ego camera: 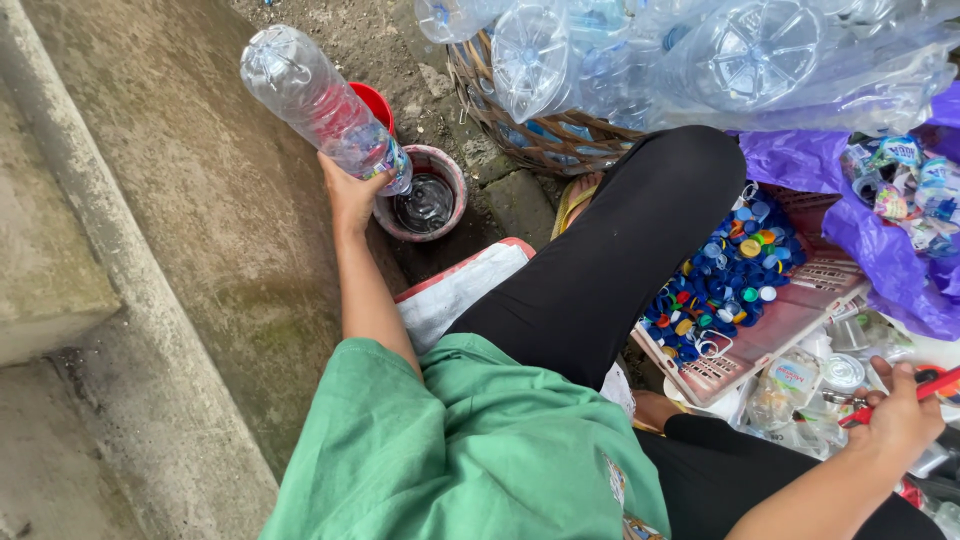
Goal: The person sits on the ground surrounded by piles of plastic waste and uses red-handled scissors to cut the labels and necks off clear plastic water bottles. The person picks up bottles from a purple bag, cuts them over a crate filled with bottle caps, and discards the cut pieces into a nearby red bucket.
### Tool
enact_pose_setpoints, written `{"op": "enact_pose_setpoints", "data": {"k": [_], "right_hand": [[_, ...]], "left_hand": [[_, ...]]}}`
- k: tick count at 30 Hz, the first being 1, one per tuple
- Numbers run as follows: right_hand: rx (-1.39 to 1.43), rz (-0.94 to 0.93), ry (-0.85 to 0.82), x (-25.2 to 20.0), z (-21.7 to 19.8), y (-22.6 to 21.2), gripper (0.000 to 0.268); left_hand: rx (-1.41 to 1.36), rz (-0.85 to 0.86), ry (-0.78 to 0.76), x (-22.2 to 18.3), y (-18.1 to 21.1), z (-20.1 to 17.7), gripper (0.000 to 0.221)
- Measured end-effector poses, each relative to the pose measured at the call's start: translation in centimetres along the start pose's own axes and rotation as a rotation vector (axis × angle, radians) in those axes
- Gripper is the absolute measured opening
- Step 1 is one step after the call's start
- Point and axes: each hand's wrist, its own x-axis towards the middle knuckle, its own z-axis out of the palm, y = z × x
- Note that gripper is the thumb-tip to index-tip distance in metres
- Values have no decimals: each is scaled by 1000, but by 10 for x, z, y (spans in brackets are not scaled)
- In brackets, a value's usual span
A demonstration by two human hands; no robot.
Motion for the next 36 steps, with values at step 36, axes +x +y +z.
{"op": "enact_pose_setpoints", "data": {"k": [36], "right_hand": [[2, 7, -83, 20, -6, 19, 16]], "left_hand": [[135, -170, 127, -23, -109, 24, 101]]}}
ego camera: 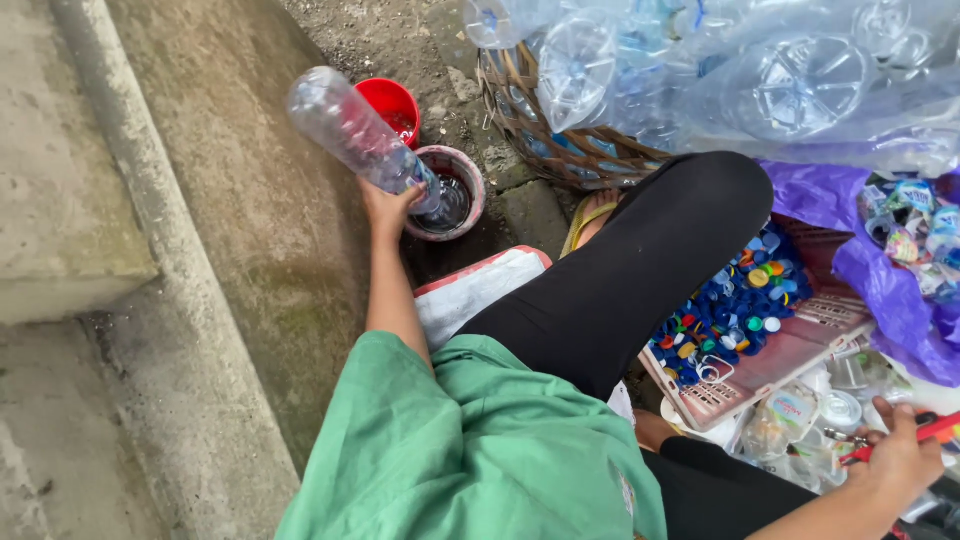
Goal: The person sits on the ground surrounded by piles of plastic waste and uses red-handled scissors to cut the labels and necks off clear plastic water bottles. The person picks up bottles from a purple bag, cuts them over a crate filled with bottle caps, and discards the cut pieces into a nearby red bucket.
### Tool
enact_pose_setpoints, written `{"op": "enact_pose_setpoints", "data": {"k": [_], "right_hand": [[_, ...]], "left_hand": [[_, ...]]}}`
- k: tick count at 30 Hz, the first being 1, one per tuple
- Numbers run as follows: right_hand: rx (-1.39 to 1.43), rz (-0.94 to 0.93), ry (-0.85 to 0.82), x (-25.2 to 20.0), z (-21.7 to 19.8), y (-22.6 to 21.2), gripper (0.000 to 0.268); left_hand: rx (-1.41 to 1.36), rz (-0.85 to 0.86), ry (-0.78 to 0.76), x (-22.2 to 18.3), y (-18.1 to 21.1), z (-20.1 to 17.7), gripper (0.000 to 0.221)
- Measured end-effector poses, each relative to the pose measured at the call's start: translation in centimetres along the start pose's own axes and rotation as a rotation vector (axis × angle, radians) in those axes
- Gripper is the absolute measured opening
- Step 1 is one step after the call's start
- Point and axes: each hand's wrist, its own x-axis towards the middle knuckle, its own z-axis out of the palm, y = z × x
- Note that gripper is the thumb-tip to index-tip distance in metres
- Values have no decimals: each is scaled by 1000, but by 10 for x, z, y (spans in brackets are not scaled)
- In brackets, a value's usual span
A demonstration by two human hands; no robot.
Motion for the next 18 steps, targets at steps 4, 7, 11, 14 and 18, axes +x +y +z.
{"op": "enact_pose_setpoints", "data": {"k": [4, 7, 11, 14, 18], "right_hand": [[4, -9, 6, 7, -2, 9, 18], [-29, 28, 16, 8, -3, 8, 13], [-71, -21, 9, 1, 1, 3, 14], [-81, -6, 60, -4, 0, -1, 14], [-84, -20, 37, 3, 2, 4, 11]], "left_hand": [[177, -35, -37, 1, -3, -3, 100], [-12, 49, 4, -8, 11, -5, 107], [204, -55, -11, 1, -8, 1, 97], [4, -23, -29, -9, 5, -2, 98], [262, -57, 6, 0, 0, 3, 99]]}}
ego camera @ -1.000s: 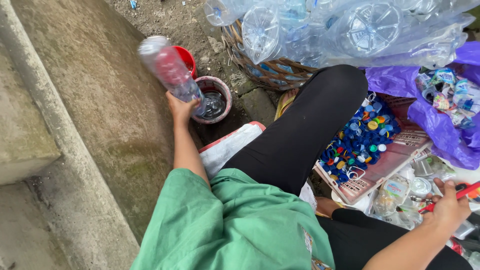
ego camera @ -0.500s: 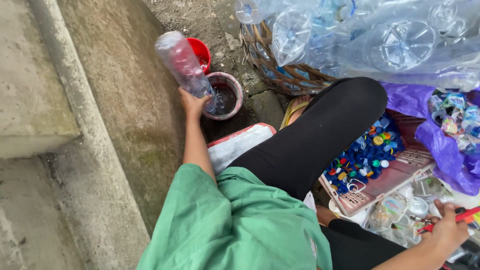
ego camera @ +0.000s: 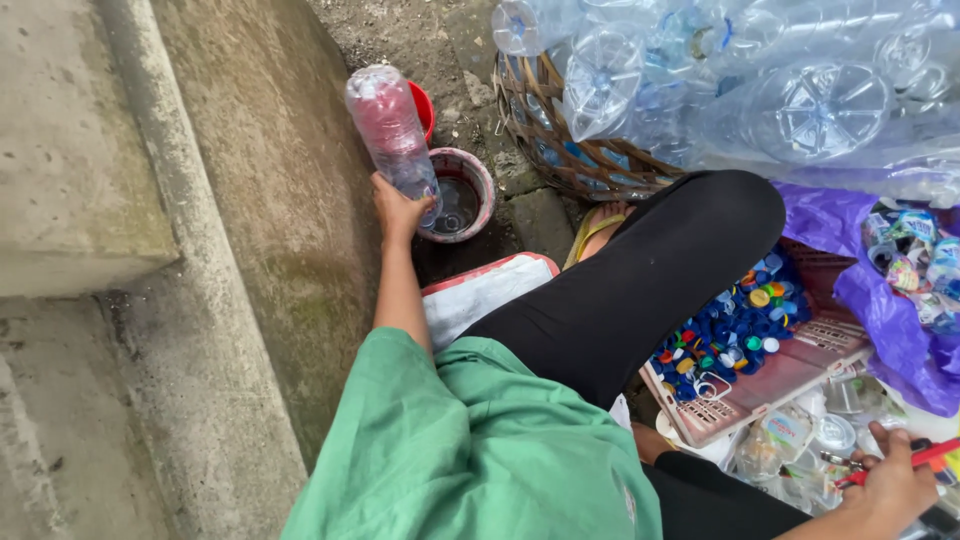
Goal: The person sits on the ground surrounded by piles of plastic waste and uses red-handled scissors to cut the labels and necks off clear plastic water bottles. The person picks up bottles from a purple bag, cuts them over a crate filled with bottle caps, and discards the cut pieces into a nearby red bucket.
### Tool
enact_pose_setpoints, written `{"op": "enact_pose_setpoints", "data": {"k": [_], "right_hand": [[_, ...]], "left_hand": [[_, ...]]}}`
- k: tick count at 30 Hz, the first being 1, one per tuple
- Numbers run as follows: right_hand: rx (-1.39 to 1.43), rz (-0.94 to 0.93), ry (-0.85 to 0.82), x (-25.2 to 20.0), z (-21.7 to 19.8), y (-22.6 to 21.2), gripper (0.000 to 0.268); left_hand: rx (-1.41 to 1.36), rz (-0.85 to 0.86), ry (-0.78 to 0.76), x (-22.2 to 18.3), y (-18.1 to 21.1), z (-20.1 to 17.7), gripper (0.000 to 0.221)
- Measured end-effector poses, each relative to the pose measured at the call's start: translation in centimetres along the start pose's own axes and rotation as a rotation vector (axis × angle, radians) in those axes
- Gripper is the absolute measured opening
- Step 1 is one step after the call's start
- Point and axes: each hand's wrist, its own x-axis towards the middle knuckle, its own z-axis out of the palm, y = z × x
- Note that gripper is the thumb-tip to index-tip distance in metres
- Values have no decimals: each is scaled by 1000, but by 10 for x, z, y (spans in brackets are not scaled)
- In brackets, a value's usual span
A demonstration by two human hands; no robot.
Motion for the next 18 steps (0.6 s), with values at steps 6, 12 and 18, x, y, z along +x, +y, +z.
{"op": "enact_pose_setpoints", "data": {"k": [6, 12, 18], "right_hand": [[-7, -17, 14, 0, -2, 3, 13], [32, 4, -4, 3, -5, 7, 15], [47, 12, 0, 7, -4, 10, 16]], "left_hand": [[-66, -60, 30, 1, 2, -3, 100], [-65, -20, 39, 5, -11, 9, 110], [-116, 29, -13, 2, -1, 10, 98]]}}
